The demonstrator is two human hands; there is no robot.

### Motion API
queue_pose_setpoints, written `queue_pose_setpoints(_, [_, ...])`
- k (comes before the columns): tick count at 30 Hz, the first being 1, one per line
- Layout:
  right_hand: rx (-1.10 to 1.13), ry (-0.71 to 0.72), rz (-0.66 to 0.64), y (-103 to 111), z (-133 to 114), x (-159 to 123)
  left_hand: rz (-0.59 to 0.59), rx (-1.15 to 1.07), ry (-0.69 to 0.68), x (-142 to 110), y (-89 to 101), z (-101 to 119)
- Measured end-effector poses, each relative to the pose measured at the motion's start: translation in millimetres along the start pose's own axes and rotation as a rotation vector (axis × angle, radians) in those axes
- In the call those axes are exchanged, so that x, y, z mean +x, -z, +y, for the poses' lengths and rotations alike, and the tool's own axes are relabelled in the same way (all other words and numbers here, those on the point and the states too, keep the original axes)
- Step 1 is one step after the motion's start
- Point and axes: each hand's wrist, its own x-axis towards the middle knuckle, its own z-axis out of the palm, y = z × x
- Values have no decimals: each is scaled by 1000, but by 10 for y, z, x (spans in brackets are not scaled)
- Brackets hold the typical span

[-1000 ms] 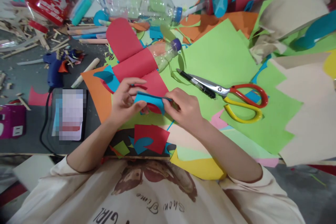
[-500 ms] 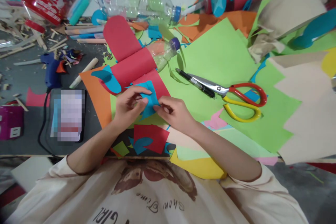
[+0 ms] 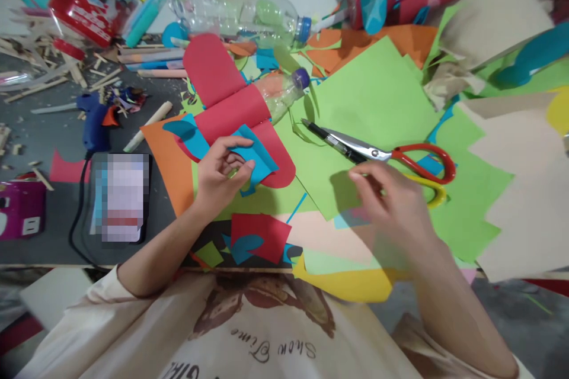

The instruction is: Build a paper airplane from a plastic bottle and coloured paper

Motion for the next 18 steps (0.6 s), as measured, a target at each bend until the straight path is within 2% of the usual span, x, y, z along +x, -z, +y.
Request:
queue_pose_setpoints(3, [-236, -175, 60, 261, 199, -66, 20, -7, 8, 17, 0, 4])
queue_pose_setpoints(4, [-291, -221, 45, 343, 263, -75, 25, -6, 3, 22, 0, 5])
queue_pose_setpoints(9, [-602, -293, 25, 615, 613, -126, 21, 33, -35, 28, 13, 2])
queue_pose_setpoints(10, [-638, -244, 48, 639, 696, -144, 20, 43, -41, 25, 17, 1])
queue_pose_setpoints(12, [-653, -34, 67, 657, 868, -185, 29, 54, -58, 20, 21, -1])
queue_pose_setpoints(14, [-688, 103, -44, 647, 1025, -220, 51, 55, -69, 19, 22, -3])
queue_pose_setpoints(16, [-698, 148, -162, 614, 1136, -239, 71, 56, -59, 26, 24, -9])
queue_pose_setpoints(18, [-733, 152, -191, 570, 1181, -232, 81, 61, -37, 35, 28, -17])
